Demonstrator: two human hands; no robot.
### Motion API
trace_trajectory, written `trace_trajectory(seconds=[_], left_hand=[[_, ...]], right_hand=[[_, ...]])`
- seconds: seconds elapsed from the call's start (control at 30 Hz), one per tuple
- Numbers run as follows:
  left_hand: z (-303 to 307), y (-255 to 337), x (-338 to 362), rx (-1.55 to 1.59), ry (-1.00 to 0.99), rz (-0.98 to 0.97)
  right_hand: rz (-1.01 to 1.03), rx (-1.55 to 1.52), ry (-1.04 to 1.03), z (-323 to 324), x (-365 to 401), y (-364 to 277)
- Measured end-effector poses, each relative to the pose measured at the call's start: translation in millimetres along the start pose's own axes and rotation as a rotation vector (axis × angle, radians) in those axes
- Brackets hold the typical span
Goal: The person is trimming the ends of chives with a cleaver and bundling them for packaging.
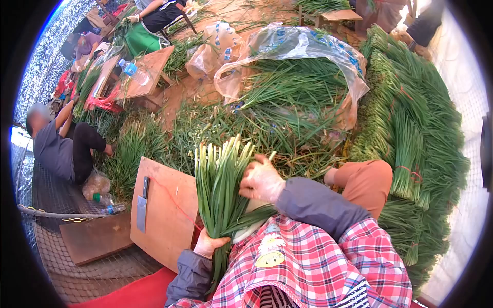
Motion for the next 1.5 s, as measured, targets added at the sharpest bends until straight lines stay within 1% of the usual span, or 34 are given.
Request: trace_trajectory(seconds=[0.03, 0.1, 0.17, 0.2, 0.23, 0.3, 0.37, 0.4, 0.43, 0.5, 0.53, 0.6, 0.63, 0.73, 0.77, 0.8, 0.83, 0.87, 0.9, 0.97, 1.07, 1.17, 1.2, 1.27, 1.3, 1.33, 1.37, 1.4, 1.43, 1.5], left_hand=[[0.1, -2.4, -1.7, 0.079, -0.009, 0.031], [1.9, -9.6, -4.6, 0.239, -0.025, 0.096], [3.3, -11.1, -5.8, 0.256, -0.043, 0.106], [4.7, -12.9, -6.2, 0.265, -0.048, 0.12], [5.1, -14.0, -6.4, 0.273, -0.054, 0.133], [4.3, -12.7, -5.7, 0.27, -0.049, 0.14], [4.5, -12.8, -4.0, 0.285, -0.043, 0.165], [4.5, -13.4, -3.0, 0.301, -0.04, 0.186], [5.3, -14.2, -2.0, 0.318, -0.037, 0.206], [11.2, -19.4, -2.6, 0.328, -0.047, 0.251], [12.8, -21.6, -2.8, 0.332, -0.054, 0.274], [5.9, -16.7, -1.6, 0.294, -0.039, 0.235], [2.9, -14.2, -1.9, 0.275, -0.035, 0.214], [7.0, -14.6, -2.1, 0.218, -0.025, 0.206], [4.3, -14.2, -4.8, 0.216, -0.03, 0.184], [2.7, -14.6, -4.0, 0.21, -0.03, 0.173], [2.7, -14.2, -2.9, 0.198, -0.033, 0.162], [4.5, -15.9, -3.0, 0.195, -0.025, 0.186], [2.5, -11.1, -5.8, 0.131, -0.04, 0.121], [-3.3, -4.1, -7.7, 0.012, -0.064, -0.011], [0.9, -7.9, -7.7, 0.03, -0.06, 0.015], [3.3, -9.5, -7.9, 0.044, -0.058, 0.037], [3.7, -9.1, -8.8, 0.054, -0.059, 0.041], [6.0, -10.9, -9.6, 0.109, -0.042, 0.063], [7.7, -12.2, -8.6, 0.138, -0.031, 0.076], [9.4, -14.5, -7.0, 0.16, -0.031, 0.133], [11.4, -15.7, -4.8, 0.182, -0.03, 0.192], [11.7, -19.2, -3.0, 0.204, -0.031, 0.25], [10.8, -18.6, -4.5, 0.21, -0.039, 0.209], [8.5, -15.8, -8.0, 0.217, -0.058, 0.125]], right_hand=[[0.068, -0.238, 0.108, 21.2, 7.7, -10.8], [0.051, -0.892, -0.12, 39.6, 20.4, -22.9], [0.05, -1.119, -0.314, 72.6, 34.6, -27.1], [0.181, -1.089, -0.198, 87.4, 39.0, -21.0], [0.136, -1.134, -0.191, 103.4, 42.6, -12.1], [-0.004, -1.366, -0.142, 107.7, 52.7, 17.9], [-0.092, -1.612, 0.071, 99.3, 69.0, 49.7], [0.03, -1.764, 0.174, 98.7, 76.3, 60.8], [0.279, -1.844, 0.345, 111.1, 76.4, 62.4], [0.381, -1.99, 0.408, 119.1, 81.1, 71.4], [0.188, -1.842, 0.288, 108.2, 82.5, 78.2], [-0.169, -1.509, 0.063, 82.1, 91.6, 98.8], [-0.474, -1.018, -0.172, 59.7, 89.6, 104.6], [-0.424, 0.059, -0.213, 36.1, 70.8, 104.9], [-0.42, -0.376, 0.047, 44.4, 58.6, 94.2], [-0.289, -0.281, 0.284, 63.5, 42.9, 77.9], [-0.171, -0.134, 0.333, 68.5, 23.6, 64.8], [-0.113, -0.067, 0.399, 67.3, 7.5, 55.9], [-0.116, 0.037, 0.32, 51.8, -6.4, 54.6], [-0.151, 0.327, -0.054, 16.8, -31.6, 49.8], [-0.209, 0.233, -0.435, -45.8, -51.5, 60.5], [-0.316, 0.0, -0.366, -45.8, -55.8, 61.4], [-0.286, 0.017, -0.356, -40.3, -53.6, 58.9], [-0.221, 0.051, -0.34, 0.3, -41.9, 42.5], [-0.185, 0.065, -0.334, 8.8, -33.9, 37.8], [-0.06, 0.104, -0.085, 22.1, -23.5, 29.3], [0.001, 0.067, -0.044, 39.1, -11.8, 22.4], [0.001, -0.106, -0.018, 56.6, -0.9, 23.3], [0.0, -0.278, 0.011, 75.1, 10.3, 25.8], [-0.036, -0.717, -0.094, 107.3, 26.9, 40.4]])
Point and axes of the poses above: each hand's wrist, its own x-axis away from the middle knuckle, its own z-axis out of the back of the hand, y = z × x, the point moved 7 cm from there along -x, towards the middle knuckle, and after that the axes turned 14 degrees about x, right-handed, at the moved point
